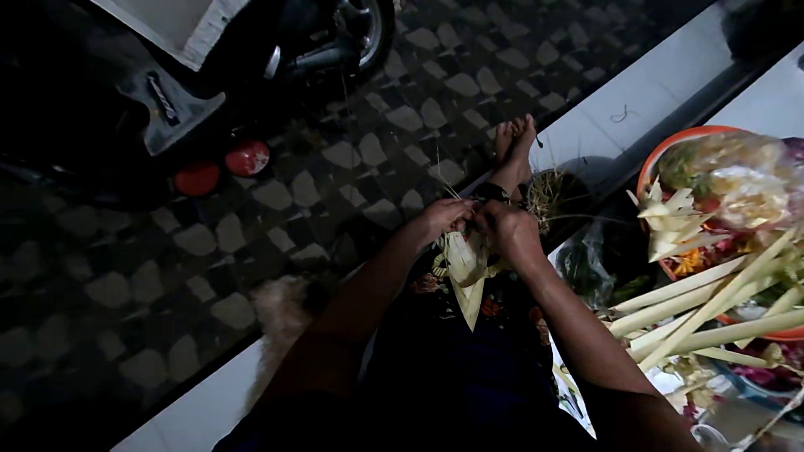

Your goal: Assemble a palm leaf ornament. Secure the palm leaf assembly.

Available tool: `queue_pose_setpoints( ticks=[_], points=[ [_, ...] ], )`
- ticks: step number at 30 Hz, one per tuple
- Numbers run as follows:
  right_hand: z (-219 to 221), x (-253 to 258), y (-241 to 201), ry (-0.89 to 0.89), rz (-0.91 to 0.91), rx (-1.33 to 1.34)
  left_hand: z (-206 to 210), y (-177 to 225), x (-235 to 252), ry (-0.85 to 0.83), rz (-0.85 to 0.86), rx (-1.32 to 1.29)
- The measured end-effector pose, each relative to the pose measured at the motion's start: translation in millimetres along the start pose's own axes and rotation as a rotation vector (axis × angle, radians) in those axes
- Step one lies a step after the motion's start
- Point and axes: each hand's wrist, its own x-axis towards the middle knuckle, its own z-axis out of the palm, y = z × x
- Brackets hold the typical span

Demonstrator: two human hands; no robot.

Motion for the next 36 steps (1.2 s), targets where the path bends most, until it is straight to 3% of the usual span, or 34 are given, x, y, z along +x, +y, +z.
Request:
queue_pose_setpoints(
  ticks=[7,10,14,16,20,24,29,33,36],
  points=[
    [30,-19,3,0.071,-0.089,-0.025,0,-4,-3,-0.028,0.032,-0.131],
    [28,-16,13,0.007,-0.055,0.054,1,-9,-7,-0.012,0.301,0.194],
    [16,-5,30,0.024,0.047,0.307,0,-14,-16,0.145,0.727,0.696],
    [12,4,36,-0.007,0.083,0.387,1,-21,-15,0.21,0.897,0.812],
    [17,24,45,-0.191,0.084,0.506,-2,-33,-8,0.228,1.082,0.918],
    [14,40,40,-0.433,0.176,0.783,-6,-36,-7,0.204,1.118,0.945],
    [14,59,47,-0.619,0.124,0.974,-9,-42,-6,0.195,1.153,0.941],
    [18,69,43,-0.617,0.143,0.966,-9,-48,-12,0.208,1.001,0.715],
    [25,69,41,-0.556,0.17,0.966,-7,-59,-14,0.323,0.911,0.591]
  ],
)
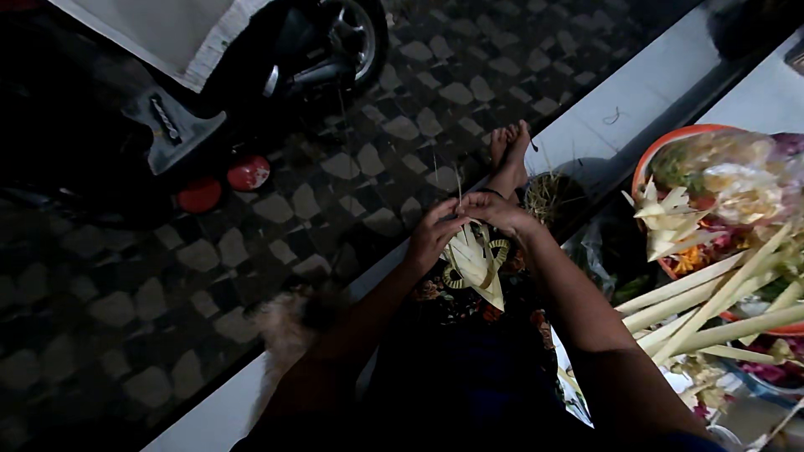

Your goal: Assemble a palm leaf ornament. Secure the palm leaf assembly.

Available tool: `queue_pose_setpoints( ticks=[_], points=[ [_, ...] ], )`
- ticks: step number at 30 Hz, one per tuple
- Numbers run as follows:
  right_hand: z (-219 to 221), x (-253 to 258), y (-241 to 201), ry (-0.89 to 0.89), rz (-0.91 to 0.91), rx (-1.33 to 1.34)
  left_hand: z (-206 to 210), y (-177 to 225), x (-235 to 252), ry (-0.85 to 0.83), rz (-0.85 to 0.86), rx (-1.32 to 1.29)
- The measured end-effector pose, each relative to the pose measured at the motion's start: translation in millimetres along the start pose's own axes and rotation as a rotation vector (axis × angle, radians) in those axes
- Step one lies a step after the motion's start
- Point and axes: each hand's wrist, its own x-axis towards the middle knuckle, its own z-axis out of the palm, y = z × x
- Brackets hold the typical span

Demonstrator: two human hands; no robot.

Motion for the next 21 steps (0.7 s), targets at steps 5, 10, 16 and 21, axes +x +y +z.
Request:
queue_pose_setpoints(
  ticks=[5,10,16,21],
  points=[
    [4,0,10,0.046,0.011,-0.013,1,-4,-13,0.199,-0.087,0.004],
    [7,-2,10,0.09,0.037,-0.019,2,-6,-14,0.249,-0.072,-0.16],
    [9,1,14,0.139,0.038,-0.039,4,6,-7,0.128,-0.215,-0.425],
    [11,-2,19,0.183,-0.036,-0.051,3,15,1,0.081,-0.392,-0.544]
  ],
)
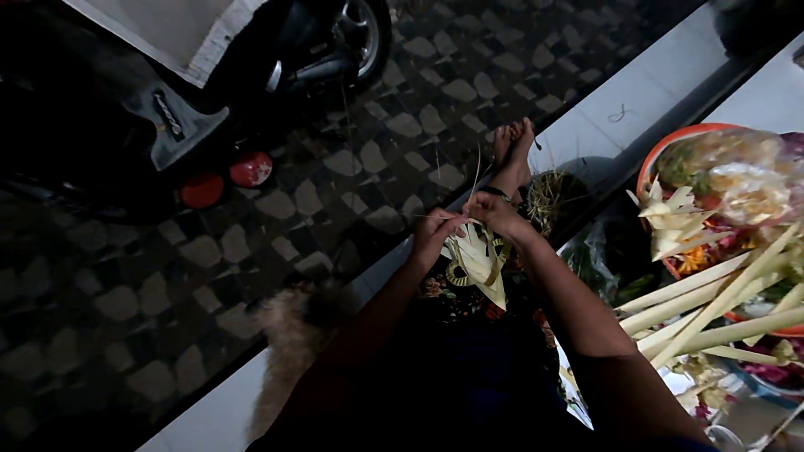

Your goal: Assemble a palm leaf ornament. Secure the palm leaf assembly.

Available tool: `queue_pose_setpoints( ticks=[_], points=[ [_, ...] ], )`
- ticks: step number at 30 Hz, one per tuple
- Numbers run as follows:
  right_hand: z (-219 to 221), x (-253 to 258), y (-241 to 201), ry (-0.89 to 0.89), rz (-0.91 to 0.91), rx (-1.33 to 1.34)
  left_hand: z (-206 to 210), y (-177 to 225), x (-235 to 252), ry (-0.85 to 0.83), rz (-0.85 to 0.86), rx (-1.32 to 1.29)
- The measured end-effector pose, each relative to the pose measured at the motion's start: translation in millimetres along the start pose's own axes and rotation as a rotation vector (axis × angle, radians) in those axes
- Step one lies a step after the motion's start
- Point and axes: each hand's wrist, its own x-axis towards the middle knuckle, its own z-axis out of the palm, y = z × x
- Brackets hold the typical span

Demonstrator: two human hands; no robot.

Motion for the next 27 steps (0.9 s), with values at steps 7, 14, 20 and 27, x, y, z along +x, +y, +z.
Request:
queue_pose_setpoints(
  ticks=[7,14,20,27],
  points=[
    [6,-20,-7,0.153,-0.328,-0.419,1,10,10,0.032,-0.171,0.002],
    [5,-29,-11,0.2,-0.729,-0.881,-1,12,16,-0.016,-0.199,-0.026],
    [1,-32,-17,0.174,-0.756,-0.958,-6,10,20,-0.083,-0.184,-0.05],
    [-2,-25,-17,0.148,-0.683,-0.808,0,18,21,-0.108,-0.17,0.068]
  ],
)
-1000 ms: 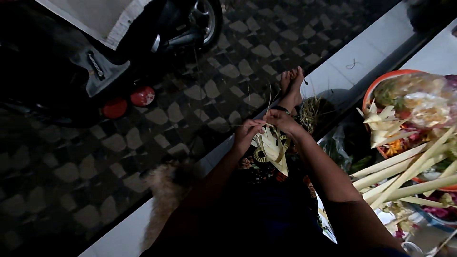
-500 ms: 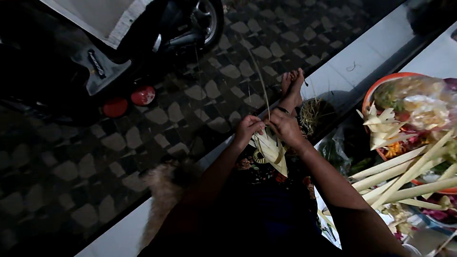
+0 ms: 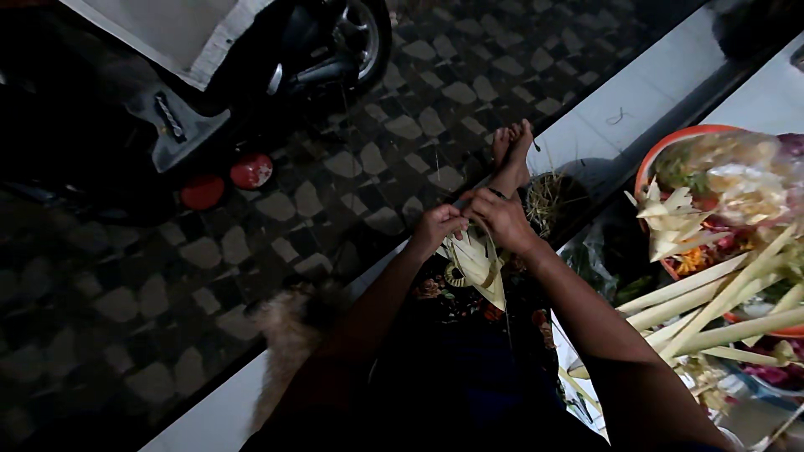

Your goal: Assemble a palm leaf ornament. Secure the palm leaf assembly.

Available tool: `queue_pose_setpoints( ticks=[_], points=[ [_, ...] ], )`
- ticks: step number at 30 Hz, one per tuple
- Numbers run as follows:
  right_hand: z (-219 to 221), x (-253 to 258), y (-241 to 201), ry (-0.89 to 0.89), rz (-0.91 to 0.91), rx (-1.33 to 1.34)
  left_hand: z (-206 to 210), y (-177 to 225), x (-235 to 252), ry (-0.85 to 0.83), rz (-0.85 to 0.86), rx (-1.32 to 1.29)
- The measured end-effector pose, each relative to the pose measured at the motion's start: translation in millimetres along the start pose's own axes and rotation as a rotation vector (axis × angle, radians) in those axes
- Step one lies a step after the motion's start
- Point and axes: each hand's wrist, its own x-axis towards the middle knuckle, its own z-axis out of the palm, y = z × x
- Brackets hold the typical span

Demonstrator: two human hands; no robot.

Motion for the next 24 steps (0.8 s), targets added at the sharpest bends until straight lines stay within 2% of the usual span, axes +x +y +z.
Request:
queue_pose_setpoints(
  ticks=[8,13,20,24],
  points=[
    [-2,8,6,-0.152,0.24,0.042,-1,-3,3,0.008,-0.016,0.055],
    [-3,0,13,-0.193,0.261,0.109,0,-9,4,0.014,-0.02,0.034],
    [5,3,11,-0.123,0.476,0.49,2,-13,5,0.016,0.009,0.035],
    [6,3,15,-0.191,0.587,0.636,2,-11,2,0.014,0.012,0.049]
  ],
)
